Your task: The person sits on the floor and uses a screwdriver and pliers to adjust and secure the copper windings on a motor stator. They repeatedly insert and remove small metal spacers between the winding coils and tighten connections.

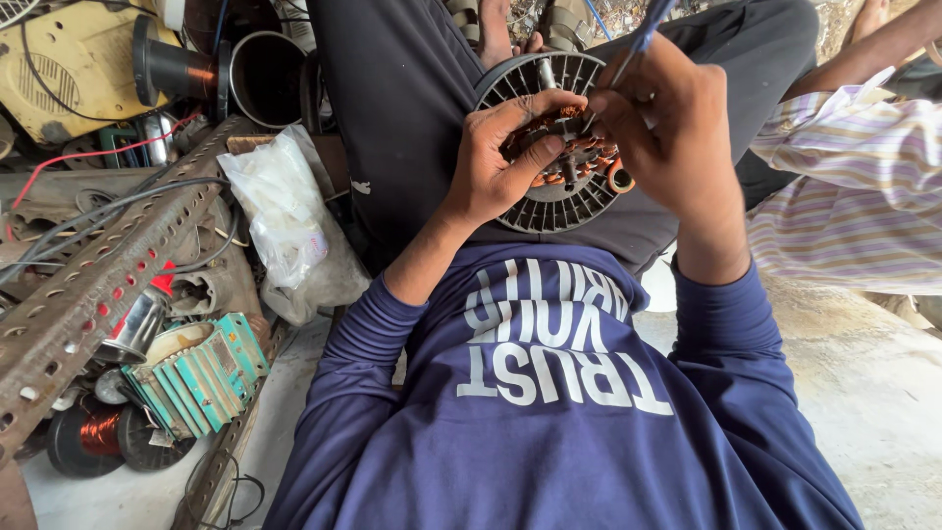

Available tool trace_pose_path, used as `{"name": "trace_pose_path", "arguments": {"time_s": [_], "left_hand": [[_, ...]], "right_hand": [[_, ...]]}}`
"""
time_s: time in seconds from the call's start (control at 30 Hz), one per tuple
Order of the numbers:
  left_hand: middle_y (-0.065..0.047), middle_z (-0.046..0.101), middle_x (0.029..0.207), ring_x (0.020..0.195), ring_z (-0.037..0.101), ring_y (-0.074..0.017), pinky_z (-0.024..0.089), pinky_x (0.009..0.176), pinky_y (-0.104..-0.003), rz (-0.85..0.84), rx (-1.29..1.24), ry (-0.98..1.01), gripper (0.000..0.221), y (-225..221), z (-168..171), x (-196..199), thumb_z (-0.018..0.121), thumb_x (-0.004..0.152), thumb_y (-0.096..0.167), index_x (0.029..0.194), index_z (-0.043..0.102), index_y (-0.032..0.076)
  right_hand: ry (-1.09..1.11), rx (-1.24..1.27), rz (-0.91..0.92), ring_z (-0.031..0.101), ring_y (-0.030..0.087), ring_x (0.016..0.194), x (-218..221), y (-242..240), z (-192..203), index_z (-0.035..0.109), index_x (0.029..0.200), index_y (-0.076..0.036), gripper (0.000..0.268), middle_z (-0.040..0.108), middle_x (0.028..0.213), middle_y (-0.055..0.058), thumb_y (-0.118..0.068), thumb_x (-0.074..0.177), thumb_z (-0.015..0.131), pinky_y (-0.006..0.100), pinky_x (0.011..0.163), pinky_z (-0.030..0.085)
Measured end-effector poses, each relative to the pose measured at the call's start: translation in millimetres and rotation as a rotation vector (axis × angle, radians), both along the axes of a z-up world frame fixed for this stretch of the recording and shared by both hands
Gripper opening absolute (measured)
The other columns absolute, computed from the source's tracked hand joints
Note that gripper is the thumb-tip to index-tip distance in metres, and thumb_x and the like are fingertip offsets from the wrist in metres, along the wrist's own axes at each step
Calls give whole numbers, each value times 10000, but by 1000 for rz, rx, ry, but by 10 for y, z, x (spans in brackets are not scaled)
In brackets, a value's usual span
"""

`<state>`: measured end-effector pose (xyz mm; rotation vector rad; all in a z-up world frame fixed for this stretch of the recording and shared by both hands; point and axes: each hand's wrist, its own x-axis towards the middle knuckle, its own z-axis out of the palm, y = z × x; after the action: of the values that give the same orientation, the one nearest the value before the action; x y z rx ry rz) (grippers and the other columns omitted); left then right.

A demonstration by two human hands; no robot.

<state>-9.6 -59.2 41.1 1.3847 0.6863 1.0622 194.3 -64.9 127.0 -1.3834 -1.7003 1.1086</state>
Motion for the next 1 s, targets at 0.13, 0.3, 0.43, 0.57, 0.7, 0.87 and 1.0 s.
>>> {"name": "trace_pose_path", "arguments": {"time_s": [0.13,0.3,0.43,0.57,0.7,0.87,1.0], "left_hand": [[-108,776,1122,1051,775,-186,608,942,-285,1,-24,-2,305,-23,-18,-3,672,1028,182,1265,682,-9],[-110,770,1123,1052,772,-191,616,959,-302,18,-27,-5,303,-33,-24,12,672,1029,195,1248,681,-14],[-99,778,1099,1025,775,-181,614,934,-299,21,-22,11,309,-16,0,17,678,1029,218,1238,692,-9],[-88,783,1092,1009,779,-171,619,918,-291,11,-50,7,323,-34,-23,17,678,1035,251,1237,700,0],[-107,766,1163,1088,761,-193,607,984,-312,28,1,28,327,-25,-58,21,680,1043,260,1239,699,-1],[-108,759,1210,1144,757,-208,607,1037,-329,24,-24,12,340,-21,-89,32,686,1050,280,1235,699,-5],[-108,761,1205,1140,758,-212,607,1020,-323,39,-10,5,357,-29,-104,40,681,1050,304,1229,703,-5]], "right_hand": [[0,-51,90,690,84,759,71,127,-48,574,1047,59,87,676,844,90,67,1076,655,219,646,541],[88,-139,198,639,58,739,115,329,-88,610,1097,46,70,661,845,73,43,1082,678,234,689,515],[-46,2,155,649,84,727,119,216,-9,612,1063,50,82,675,826,88,75,1050,689,225,645,507],[-77,45,93,714,113,759,74,55,48,606,1058,49,72,692,855,102,111,1043,640,233,663,541],[-92,130,131,742,176,825,19,67,105,586,1053,55,150,704,909,130,161,949,611,267,752,580],[-151,129,177,702,216,749,10,104,137,596,1074,33,186,656,875,134,116,939,694,299,690,524],[-219,151,165,665,248,741,22,25,47,605,1018,10,152,622,840,122,99,963,715,320,662,488]]}}
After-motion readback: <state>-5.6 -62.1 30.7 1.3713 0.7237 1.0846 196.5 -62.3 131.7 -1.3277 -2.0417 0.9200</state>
